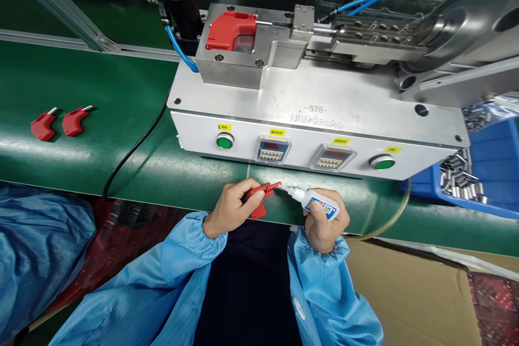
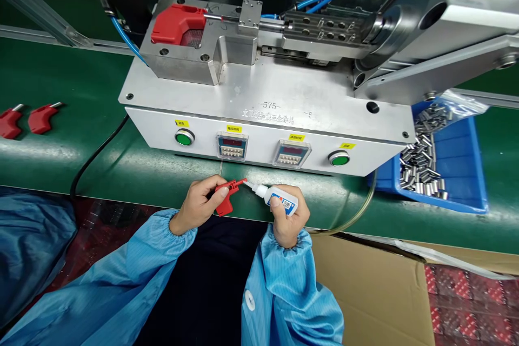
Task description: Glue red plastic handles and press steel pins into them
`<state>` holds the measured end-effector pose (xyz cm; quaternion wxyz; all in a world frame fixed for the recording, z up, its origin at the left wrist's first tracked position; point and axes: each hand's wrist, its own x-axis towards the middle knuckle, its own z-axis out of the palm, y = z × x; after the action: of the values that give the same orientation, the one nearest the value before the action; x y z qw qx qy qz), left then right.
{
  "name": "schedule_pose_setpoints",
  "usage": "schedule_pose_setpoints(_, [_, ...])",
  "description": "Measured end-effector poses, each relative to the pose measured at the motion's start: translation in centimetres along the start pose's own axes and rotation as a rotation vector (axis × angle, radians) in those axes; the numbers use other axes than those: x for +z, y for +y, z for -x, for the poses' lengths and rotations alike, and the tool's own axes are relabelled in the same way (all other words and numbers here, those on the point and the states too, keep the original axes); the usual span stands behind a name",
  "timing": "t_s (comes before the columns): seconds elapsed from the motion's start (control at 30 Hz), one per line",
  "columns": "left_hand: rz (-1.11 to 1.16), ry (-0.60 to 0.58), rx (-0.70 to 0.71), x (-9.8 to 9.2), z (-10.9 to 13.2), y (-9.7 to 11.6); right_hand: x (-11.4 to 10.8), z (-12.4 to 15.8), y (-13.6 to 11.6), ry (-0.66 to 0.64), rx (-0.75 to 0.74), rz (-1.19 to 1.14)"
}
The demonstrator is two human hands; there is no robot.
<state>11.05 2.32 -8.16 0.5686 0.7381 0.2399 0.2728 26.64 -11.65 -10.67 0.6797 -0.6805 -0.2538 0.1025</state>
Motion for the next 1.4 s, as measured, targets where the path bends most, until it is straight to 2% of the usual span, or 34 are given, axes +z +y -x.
schedule_pose_setpoints(0.23, [-0.001,0.005,-0.001,0.0,0.1,-0.1,0.6,-0.6,-0.7,0.049,-0.036,-0.066])
schedule_pose_setpoints(0.43, [-0.022,0.003,-0.032,0.0,0.1,0.0,-0.2,0.1,0.3,-0.001,-0.036,0.020])
schedule_pose_setpoints(0.73, [-0.015,0.002,-0.068,0.0,0.1,0.1,-0.1,0.4,0.3,0.026,-0.099,0.096])
schedule_pose_setpoints(0.97, [-0.019,0.002,-0.097,0.1,0.2,0.2,0.0,0.5,-2.2,0.086,-0.123,0.158])
schedule_pose_setpoints(1.2, [-0.019,-0.001,-0.074,0.1,0.1,0.4,0.5,0.1,-5.4,-0.020,-0.150,0.329])
schedule_pose_setpoints(1.4, [-0.033,-0.015,-0.087,0.0,0.1,0.4,0.5,0.1,-5.8,-0.045,-0.181,0.388])
